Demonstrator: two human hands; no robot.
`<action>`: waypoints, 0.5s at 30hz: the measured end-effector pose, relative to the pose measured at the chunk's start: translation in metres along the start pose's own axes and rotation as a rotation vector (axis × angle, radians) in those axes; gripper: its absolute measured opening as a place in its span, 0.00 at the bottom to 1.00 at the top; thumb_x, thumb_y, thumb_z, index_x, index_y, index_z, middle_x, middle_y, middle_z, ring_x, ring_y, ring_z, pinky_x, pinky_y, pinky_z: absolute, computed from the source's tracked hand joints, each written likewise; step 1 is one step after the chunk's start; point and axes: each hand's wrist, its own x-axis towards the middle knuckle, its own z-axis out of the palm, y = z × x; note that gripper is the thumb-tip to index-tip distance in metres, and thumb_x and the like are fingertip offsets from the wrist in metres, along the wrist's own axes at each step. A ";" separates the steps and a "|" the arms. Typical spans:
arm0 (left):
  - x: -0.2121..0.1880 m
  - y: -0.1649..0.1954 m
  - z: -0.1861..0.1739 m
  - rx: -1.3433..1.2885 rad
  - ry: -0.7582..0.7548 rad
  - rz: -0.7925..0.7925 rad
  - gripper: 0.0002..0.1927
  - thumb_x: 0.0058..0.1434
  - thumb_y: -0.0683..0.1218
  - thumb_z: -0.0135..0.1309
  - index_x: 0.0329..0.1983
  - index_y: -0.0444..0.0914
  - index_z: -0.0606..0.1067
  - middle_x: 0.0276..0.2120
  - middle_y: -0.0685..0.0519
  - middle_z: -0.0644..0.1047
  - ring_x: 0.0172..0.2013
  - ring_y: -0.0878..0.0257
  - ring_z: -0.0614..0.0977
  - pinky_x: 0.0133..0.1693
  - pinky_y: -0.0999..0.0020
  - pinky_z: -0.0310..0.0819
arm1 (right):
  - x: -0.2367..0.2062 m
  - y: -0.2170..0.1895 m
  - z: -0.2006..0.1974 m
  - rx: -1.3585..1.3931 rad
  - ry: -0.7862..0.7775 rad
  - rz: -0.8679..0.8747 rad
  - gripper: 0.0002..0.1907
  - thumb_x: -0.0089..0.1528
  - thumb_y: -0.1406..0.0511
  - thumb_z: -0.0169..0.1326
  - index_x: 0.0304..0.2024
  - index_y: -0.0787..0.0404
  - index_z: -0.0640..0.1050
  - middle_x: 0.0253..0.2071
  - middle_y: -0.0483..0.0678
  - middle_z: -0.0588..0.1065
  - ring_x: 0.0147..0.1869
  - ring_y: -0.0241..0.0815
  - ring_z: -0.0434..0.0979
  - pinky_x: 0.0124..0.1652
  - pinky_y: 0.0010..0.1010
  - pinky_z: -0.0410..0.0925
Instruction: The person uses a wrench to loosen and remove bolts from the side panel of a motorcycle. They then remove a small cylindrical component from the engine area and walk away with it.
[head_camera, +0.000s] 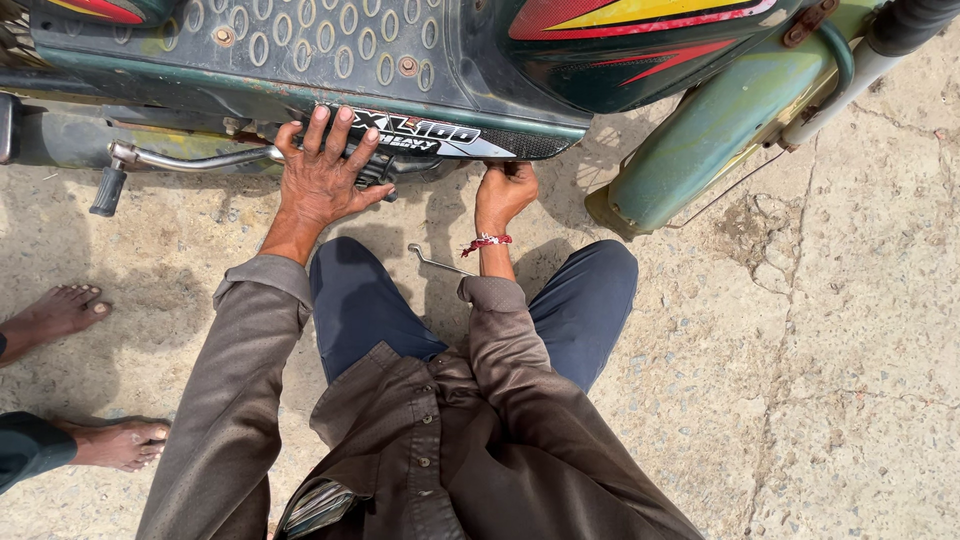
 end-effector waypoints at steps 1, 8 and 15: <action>0.000 0.000 0.000 -0.005 0.000 0.003 0.61 0.58 0.83 0.53 0.85 0.56 0.45 0.82 0.50 0.35 0.79 0.52 0.34 0.65 0.37 0.44 | -0.001 0.001 0.000 0.002 0.006 0.005 0.03 0.55 0.73 0.59 0.31 0.69 0.82 0.25 0.50 0.81 0.27 0.34 0.77 0.31 0.29 0.69; -0.001 -0.001 0.000 0.018 -0.003 0.007 0.61 0.58 0.83 0.53 0.86 0.56 0.44 0.82 0.50 0.35 0.79 0.52 0.34 0.65 0.37 0.44 | -0.001 0.003 -0.001 0.046 -0.012 0.034 0.04 0.56 0.72 0.62 0.33 0.70 0.83 0.26 0.47 0.81 0.28 0.32 0.74 0.31 0.27 0.67; -0.001 0.000 0.000 0.011 0.003 0.005 0.60 0.59 0.83 0.53 0.86 0.56 0.44 0.82 0.50 0.35 0.79 0.52 0.34 0.66 0.37 0.44 | -0.005 -0.007 0.000 0.239 -0.026 0.044 0.08 0.56 0.72 0.62 0.38 0.68 0.81 0.32 0.45 0.81 0.34 0.30 0.78 0.37 0.25 0.70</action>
